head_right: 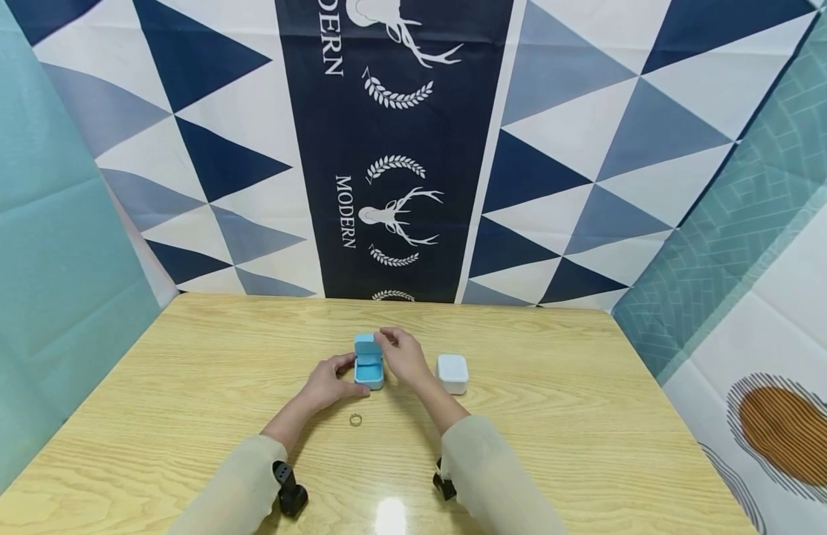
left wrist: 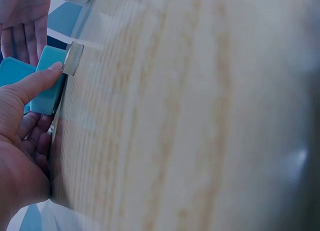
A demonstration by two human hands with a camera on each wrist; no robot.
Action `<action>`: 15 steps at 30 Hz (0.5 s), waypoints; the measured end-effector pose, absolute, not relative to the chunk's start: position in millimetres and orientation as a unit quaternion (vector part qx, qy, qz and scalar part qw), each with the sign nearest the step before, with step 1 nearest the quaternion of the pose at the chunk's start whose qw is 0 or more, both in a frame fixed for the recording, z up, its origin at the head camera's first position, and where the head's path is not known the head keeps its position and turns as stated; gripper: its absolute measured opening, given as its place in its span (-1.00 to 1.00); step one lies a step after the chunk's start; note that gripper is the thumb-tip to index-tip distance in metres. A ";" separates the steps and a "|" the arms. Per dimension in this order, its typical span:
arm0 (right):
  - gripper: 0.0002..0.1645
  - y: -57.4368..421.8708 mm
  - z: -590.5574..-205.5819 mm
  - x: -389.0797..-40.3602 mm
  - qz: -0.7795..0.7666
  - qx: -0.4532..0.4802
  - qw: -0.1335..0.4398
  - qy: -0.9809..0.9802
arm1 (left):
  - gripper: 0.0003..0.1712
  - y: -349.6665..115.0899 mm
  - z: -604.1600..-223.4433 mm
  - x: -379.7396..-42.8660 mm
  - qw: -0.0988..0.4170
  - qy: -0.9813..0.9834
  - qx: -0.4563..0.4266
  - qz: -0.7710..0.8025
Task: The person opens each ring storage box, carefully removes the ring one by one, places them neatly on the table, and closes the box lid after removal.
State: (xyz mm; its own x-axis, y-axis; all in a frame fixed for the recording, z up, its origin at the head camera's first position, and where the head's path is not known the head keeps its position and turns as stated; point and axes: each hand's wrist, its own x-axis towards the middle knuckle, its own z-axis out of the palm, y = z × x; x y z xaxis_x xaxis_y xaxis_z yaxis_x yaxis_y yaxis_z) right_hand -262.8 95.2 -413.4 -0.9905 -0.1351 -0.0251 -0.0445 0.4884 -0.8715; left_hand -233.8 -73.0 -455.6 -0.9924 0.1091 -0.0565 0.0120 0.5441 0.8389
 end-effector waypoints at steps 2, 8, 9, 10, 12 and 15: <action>-0.47 95.0 -413.7 -262.8 -0.500 -0.055 0.043 0.863 | -0.13 -72.8 -455.1 -233.9 0.050 0.878 0.035 0.476; -0.51 94.4 -412.0 -261.1 -0.501 -0.062 0.044 0.862 | -0.12 -72.7 -455.1 -234.7 0.050 0.881 0.036 0.469; -0.51 94.3 -412.0 -261.3 -0.501 -0.063 0.044 0.862 | -0.11 -72.7 -455.4 -234.8 0.050 0.881 0.035 0.469; -0.52 94.3 -411.9 -261.0 -0.500 -0.065 0.044 0.863 | -0.11 -72.7 -455.7 -234.8 0.051 0.881 0.034 0.469; -0.53 94.1 -411.9 -261.1 -0.497 -0.067 0.043 0.864 | -0.11 -72.9 -456.7 -235.0 0.053 0.881 0.034 0.469; -0.55 93.7 -412.1 -262.1 -0.491 -0.067 0.040 0.868 | -0.10 -73.2 -457.5 -235.0 0.051 0.882 0.037 0.466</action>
State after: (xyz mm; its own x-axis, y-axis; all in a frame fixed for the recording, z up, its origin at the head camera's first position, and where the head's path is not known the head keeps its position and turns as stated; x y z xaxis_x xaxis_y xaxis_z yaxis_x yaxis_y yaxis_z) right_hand -262.1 93.7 -412.1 -0.9878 -0.1556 -0.0033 -0.0773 0.5086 -0.8575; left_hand -235.0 -73.2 -457.5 -0.9920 0.1133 -0.0554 0.0180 0.5624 0.8267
